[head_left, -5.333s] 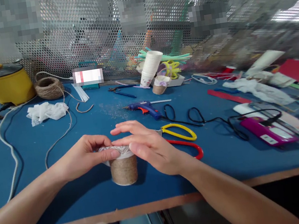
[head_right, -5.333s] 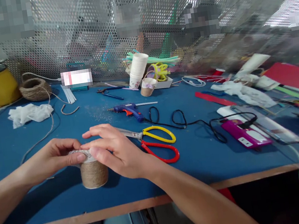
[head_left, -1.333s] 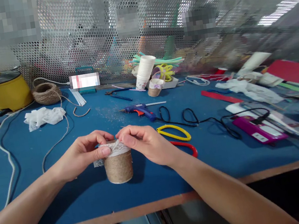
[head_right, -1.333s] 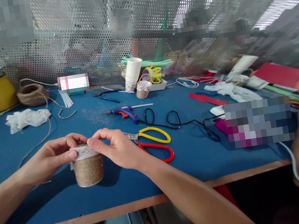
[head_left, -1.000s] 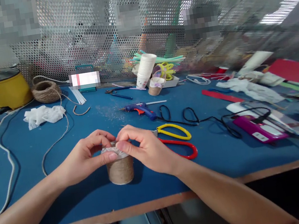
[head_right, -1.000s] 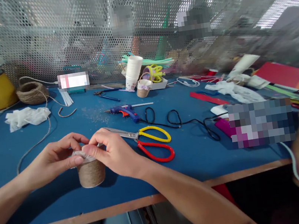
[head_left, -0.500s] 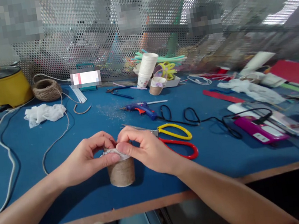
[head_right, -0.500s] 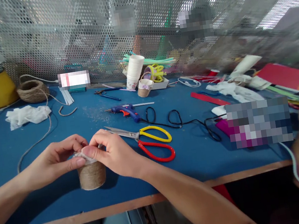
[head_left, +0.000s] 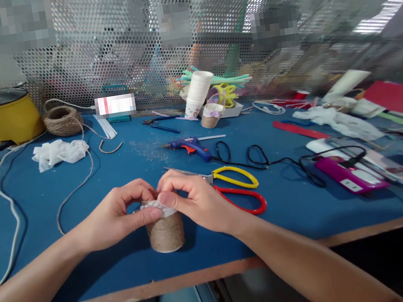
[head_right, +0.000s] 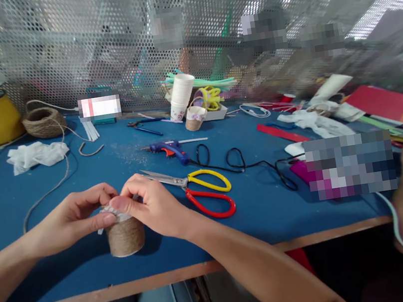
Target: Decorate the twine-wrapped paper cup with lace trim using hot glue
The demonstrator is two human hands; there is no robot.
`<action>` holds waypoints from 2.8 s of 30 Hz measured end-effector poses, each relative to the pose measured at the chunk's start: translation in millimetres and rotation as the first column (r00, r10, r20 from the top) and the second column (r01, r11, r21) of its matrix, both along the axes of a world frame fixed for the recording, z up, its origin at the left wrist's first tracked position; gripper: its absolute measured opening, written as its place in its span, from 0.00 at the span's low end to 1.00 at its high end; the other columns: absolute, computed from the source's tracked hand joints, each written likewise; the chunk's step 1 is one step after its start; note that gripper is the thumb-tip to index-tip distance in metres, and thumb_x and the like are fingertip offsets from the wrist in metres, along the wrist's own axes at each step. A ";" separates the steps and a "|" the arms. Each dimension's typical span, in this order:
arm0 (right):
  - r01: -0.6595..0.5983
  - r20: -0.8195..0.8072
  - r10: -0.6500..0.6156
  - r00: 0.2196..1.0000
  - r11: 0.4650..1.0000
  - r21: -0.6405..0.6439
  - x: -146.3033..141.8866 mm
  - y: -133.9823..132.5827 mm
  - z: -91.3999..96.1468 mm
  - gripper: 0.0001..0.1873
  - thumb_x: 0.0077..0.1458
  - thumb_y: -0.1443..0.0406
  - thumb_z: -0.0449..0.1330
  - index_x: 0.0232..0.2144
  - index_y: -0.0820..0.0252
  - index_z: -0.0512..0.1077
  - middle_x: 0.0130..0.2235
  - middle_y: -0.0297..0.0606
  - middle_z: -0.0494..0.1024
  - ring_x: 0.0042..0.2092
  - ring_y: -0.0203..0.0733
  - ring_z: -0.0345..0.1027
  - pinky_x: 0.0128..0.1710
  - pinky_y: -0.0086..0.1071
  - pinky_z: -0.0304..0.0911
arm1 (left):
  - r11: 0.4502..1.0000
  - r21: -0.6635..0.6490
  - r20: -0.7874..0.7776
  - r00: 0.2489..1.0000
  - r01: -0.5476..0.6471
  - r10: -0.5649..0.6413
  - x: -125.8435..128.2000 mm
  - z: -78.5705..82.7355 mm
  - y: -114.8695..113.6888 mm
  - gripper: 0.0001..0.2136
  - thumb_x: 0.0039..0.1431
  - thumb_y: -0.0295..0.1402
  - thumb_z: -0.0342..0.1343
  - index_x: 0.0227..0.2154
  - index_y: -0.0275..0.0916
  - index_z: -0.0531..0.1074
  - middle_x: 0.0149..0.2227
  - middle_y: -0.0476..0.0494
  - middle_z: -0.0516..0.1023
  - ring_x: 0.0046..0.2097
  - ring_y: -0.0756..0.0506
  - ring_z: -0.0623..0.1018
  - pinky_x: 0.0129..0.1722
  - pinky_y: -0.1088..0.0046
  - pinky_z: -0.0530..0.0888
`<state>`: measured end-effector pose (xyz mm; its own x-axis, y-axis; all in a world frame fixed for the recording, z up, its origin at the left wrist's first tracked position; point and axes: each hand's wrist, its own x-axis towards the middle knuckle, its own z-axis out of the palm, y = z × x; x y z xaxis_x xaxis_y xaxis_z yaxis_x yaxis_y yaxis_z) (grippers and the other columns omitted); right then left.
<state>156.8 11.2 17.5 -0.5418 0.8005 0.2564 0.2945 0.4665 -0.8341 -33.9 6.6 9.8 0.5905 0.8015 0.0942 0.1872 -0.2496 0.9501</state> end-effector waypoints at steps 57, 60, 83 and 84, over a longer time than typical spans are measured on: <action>0.002 -0.040 0.000 0.999 0.998 0.062 11.3 5.1 2.3 0.08 0.59 0.62 0.55 0.33 0.60 0.71 0.36 0.38 0.74 0.40 0.38 0.68 0.43 0.35 0.64 | 0.909 0.413 -0.034 0.997 -0.051 0.071 -7.1 -2.9 1.4 0.03 0.58 0.28 0.54 0.29 0.37 0.68 0.38 0.44 0.70 0.41 0.48 0.72 0.42 0.72 0.69; 0.039 -0.112 -0.021 0.994 0.986 0.161 14.8 7.9 3.5 0.14 0.63 0.59 0.49 0.39 0.58 0.71 0.41 0.41 0.75 0.46 0.41 0.68 0.48 0.38 0.63 | 0.837 0.543 -0.047 0.992 -0.073 0.117 -9.0 -3.0 1.3 0.02 0.58 0.26 0.54 0.30 0.38 0.67 0.40 0.43 0.69 0.43 0.46 0.72 0.45 0.69 0.69; 0.064 -0.241 -0.104 0.965 0.984 -0.168 16.4 21.8 -3.3 0.12 0.51 0.58 0.62 0.25 0.60 0.71 0.38 0.39 0.76 0.46 0.42 0.69 0.50 0.40 0.59 | 0.943 -0.285 0.104 0.972 -0.174 0.211 -7.4 -7.6 15.5 0.17 0.47 0.36 0.64 0.38 0.36 0.67 0.27 0.52 0.71 0.25 0.53 0.69 0.26 0.77 0.66; 0.065 -0.225 -0.104 0.969 0.982 -0.176 16.7 21.8 -2.6 0.12 0.51 0.58 0.62 0.25 0.60 0.72 0.39 0.39 0.77 0.45 0.42 0.69 0.49 0.40 0.60 | 0.939 -0.294 0.096 0.972 -0.178 0.214 -9.9 -4.7 16.1 0.14 0.47 0.36 0.64 0.35 0.36 0.69 0.25 0.53 0.71 0.24 0.54 0.68 0.25 0.78 0.65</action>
